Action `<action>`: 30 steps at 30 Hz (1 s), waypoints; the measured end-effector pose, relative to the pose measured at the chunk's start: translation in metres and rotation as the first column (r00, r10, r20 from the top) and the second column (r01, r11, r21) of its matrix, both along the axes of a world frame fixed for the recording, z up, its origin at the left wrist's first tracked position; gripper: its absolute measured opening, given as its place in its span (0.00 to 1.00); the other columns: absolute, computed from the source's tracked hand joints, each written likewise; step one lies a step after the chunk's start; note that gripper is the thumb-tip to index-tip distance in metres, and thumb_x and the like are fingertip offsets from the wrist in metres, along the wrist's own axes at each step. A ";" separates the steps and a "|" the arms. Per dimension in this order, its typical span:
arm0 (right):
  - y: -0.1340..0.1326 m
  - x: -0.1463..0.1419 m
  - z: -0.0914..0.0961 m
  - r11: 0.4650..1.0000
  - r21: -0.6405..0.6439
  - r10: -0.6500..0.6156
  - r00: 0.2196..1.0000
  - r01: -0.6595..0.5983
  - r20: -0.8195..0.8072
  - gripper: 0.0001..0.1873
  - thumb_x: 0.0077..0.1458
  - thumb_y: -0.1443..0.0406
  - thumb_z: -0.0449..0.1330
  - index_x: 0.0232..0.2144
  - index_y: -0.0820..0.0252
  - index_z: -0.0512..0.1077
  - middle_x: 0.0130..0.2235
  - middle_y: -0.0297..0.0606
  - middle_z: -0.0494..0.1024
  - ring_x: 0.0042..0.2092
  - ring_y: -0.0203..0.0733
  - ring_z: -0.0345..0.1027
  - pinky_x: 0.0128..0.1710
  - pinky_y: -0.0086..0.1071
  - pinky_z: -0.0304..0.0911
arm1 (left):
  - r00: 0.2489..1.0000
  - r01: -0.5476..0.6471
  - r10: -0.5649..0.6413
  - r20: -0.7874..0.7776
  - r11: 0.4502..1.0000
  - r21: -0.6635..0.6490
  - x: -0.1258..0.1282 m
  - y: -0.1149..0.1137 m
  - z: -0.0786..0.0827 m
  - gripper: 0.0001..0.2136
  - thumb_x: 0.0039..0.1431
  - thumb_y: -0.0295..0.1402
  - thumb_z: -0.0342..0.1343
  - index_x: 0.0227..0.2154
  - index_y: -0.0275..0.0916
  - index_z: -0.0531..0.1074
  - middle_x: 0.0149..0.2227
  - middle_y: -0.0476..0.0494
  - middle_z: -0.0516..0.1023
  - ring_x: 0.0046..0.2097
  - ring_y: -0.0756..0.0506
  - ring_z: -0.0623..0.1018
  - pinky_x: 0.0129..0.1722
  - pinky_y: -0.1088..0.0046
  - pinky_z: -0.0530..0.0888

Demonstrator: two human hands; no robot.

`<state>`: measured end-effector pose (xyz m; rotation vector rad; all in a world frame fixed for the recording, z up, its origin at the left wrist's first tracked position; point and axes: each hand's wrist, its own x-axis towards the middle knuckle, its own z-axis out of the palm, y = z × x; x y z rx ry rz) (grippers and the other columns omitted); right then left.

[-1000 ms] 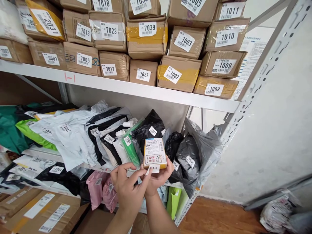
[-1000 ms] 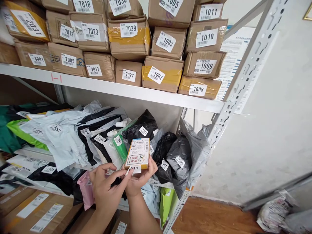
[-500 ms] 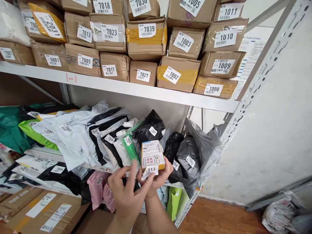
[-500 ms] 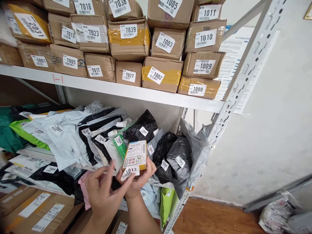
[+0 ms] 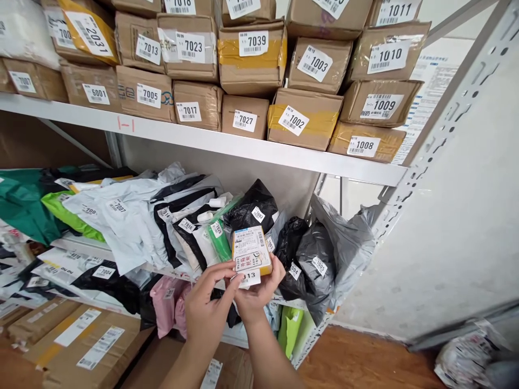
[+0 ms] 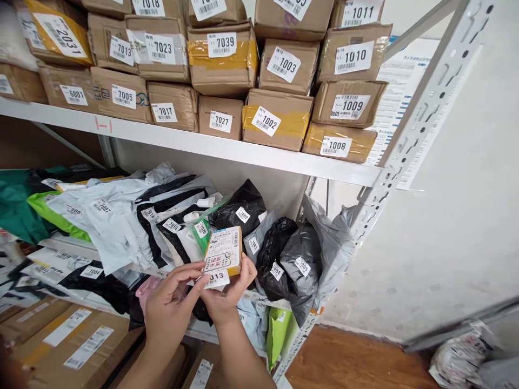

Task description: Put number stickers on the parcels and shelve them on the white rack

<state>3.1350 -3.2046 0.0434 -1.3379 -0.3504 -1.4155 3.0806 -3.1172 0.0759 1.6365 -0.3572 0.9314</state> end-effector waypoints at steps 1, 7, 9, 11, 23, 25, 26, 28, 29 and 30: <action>-0.001 -0.001 0.001 1.000 0.000 0.014 1.000 -0.014 -0.014 0.49 0.49 0.58 0.70 0.67 0.56 0.52 0.56 0.51 0.57 0.55 0.53 0.66 0.51 0.53 0.72 | 1.000 0.018 -0.018 0.000 1.000 -0.015 0.001 0.002 -0.001 0.08 0.62 0.30 0.62 0.44 0.42 0.75 0.47 0.44 0.81 0.49 0.45 0.81 0.51 0.67 0.79; -0.002 -0.012 0.008 0.998 0.055 -0.012 0.997 0.016 -0.079 0.47 0.46 0.55 0.72 0.64 0.55 0.58 0.50 0.44 0.58 0.47 0.46 0.69 0.44 0.45 0.74 | 0.967 -0.073 -0.015 0.253 0.940 0.333 0.004 0.014 0.005 0.19 0.64 0.20 0.54 0.54 0.44 0.72 0.55 0.39 0.76 0.56 0.43 0.77 0.54 0.64 0.77; -0.002 -0.014 0.009 0.998 0.065 -0.020 0.996 0.025 -0.086 0.45 0.47 0.55 0.71 0.63 0.55 0.59 0.50 0.44 0.58 0.46 0.46 0.68 0.43 0.43 0.74 | 0.953 -0.115 -0.033 0.301 0.881 0.460 0.005 0.018 0.010 0.21 0.64 0.19 0.53 0.56 0.46 0.73 0.57 0.37 0.73 0.57 0.43 0.75 0.53 0.64 0.77; -0.003 -0.014 0.007 0.997 0.071 -0.012 0.996 0.018 -0.093 0.44 0.48 0.57 0.70 0.64 0.55 0.58 0.50 0.43 0.58 0.46 0.45 0.69 0.42 0.42 0.74 | 0.951 -0.108 -0.060 0.304 0.857 0.504 0.007 0.022 0.014 0.23 0.64 0.20 0.55 0.59 0.46 0.71 0.56 0.37 0.73 0.56 0.43 0.75 0.52 0.65 0.77; -0.010 -0.007 -0.004 0.990 -0.008 -0.143 0.988 0.143 0.054 0.42 0.51 0.50 0.70 0.62 0.58 0.61 0.49 0.46 0.61 0.49 0.49 0.66 0.43 0.45 0.72 | 0.871 -0.032 -0.230 0.435 0.856 0.516 0.013 0.038 0.024 0.23 0.59 0.19 0.62 0.56 0.40 0.72 0.46 0.39 0.80 0.49 0.43 0.79 0.46 0.64 0.82; -0.013 -0.006 -0.003 0.984 -0.048 -0.167 0.980 0.173 0.111 0.42 0.52 0.48 0.69 0.62 0.59 0.60 0.49 0.48 0.62 0.49 0.49 0.66 0.42 0.45 0.72 | 0.841 -0.109 -0.224 0.492 0.822 0.559 0.011 0.041 0.027 0.25 0.59 0.19 0.62 0.58 0.38 0.70 0.46 0.38 0.81 0.49 0.43 0.80 0.46 0.65 0.83; -0.016 -0.006 -0.002 0.980 -0.073 -0.174 0.976 0.185 0.129 0.43 0.52 0.47 0.69 0.62 0.58 0.60 0.50 0.48 0.62 0.50 0.49 0.66 0.42 0.45 0.72 | 0.829 -0.150 -0.216 0.516 0.803 0.577 0.010 0.043 0.027 0.25 0.58 0.19 0.62 0.59 0.36 0.70 0.46 0.38 0.81 0.50 0.43 0.80 0.47 0.65 0.83; -0.023 -0.005 0.000 0.971 -0.138 -0.171 0.972 0.194 0.159 0.44 0.49 0.49 0.71 0.61 0.56 0.58 0.51 0.48 0.62 0.51 0.50 0.65 0.42 0.45 0.72 | 0.806 -0.218 -0.208 0.554 0.766 0.604 0.008 0.047 0.027 0.26 0.57 0.18 0.63 0.59 0.33 0.69 0.47 0.36 0.81 0.53 0.41 0.79 0.50 0.64 0.82; -0.028 -0.004 0.001 0.965 -0.184 -0.154 0.972 0.187 0.179 0.46 0.47 0.50 0.72 0.62 0.55 0.57 0.51 0.48 0.62 0.52 0.51 0.64 0.42 0.46 0.72 | 0.804 -0.235 -0.205 0.558 0.753 0.615 0.008 0.049 0.026 0.26 0.57 0.17 0.62 0.59 0.32 0.69 0.48 0.35 0.81 0.54 0.40 0.78 0.51 0.63 0.82; -0.033 -0.004 0.003 0.956 -0.238 -0.122 0.972 0.169 0.201 0.47 0.46 0.50 0.72 0.62 0.55 0.56 0.51 0.48 0.63 0.52 0.51 0.64 0.42 0.46 0.73 | 0.812 -0.242 -0.197 0.549 0.742 0.625 0.007 0.050 0.026 0.26 0.57 0.16 0.62 0.59 0.31 0.69 0.49 0.34 0.80 0.55 0.40 0.78 0.52 0.63 0.81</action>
